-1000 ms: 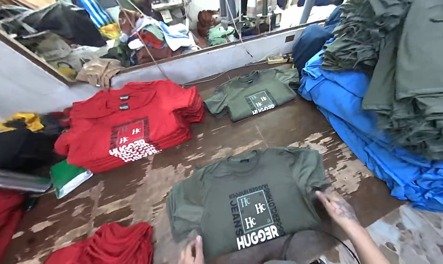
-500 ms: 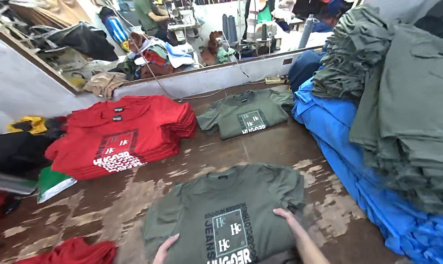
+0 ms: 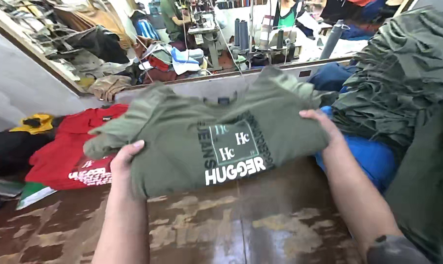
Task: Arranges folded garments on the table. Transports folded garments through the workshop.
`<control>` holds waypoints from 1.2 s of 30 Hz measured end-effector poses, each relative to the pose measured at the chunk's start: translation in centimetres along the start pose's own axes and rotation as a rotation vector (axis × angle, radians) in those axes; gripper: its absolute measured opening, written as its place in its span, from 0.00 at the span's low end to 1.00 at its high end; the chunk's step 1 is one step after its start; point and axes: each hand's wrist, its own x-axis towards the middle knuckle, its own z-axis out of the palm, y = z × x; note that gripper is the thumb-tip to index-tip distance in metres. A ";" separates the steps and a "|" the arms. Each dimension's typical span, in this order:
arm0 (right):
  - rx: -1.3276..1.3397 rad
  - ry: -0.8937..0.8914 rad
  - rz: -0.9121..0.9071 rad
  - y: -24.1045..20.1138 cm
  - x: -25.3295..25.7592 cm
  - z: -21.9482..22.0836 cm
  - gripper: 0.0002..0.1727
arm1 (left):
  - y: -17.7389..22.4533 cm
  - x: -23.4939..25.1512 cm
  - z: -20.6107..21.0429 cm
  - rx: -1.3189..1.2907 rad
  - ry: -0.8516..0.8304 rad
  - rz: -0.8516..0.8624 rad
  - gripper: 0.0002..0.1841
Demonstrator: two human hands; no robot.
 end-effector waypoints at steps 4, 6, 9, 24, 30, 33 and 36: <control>-0.044 0.044 -0.037 1.2 7.7 -3.2 0.18 | -9.0 7.4 1.7 -0.064 0.004 -0.039 0.14; -0.105 0.087 0.079 5.1 10.9 -4.7 0.19 | -14.0 9.1 4.1 0.017 0.100 -0.230 0.11; -0.326 0.175 0.364 14.8 13.8 -6.5 0.27 | -26.8 9.3 5.2 0.200 0.130 -0.577 0.21; -0.591 0.357 0.349 23.7 10.3 -5.4 0.37 | -35.4 6.7 3.9 0.420 0.180 -0.603 0.29; -0.577 0.305 0.437 23.9 9.6 -6.0 0.37 | -34.9 6.1 3.5 0.481 0.128 -0.702 0.38; -0.508 0.246 0.532 23.0 10.9 -6.0 0.37 | -32.8 7.1 4.2 0.491 0.046 -0.939 0.41; -0.487 0.252 0.623 22.3 13.6 -5.9 0.44 | -32.8 8.5 4.8 0.329 0.031 -0.991 0.44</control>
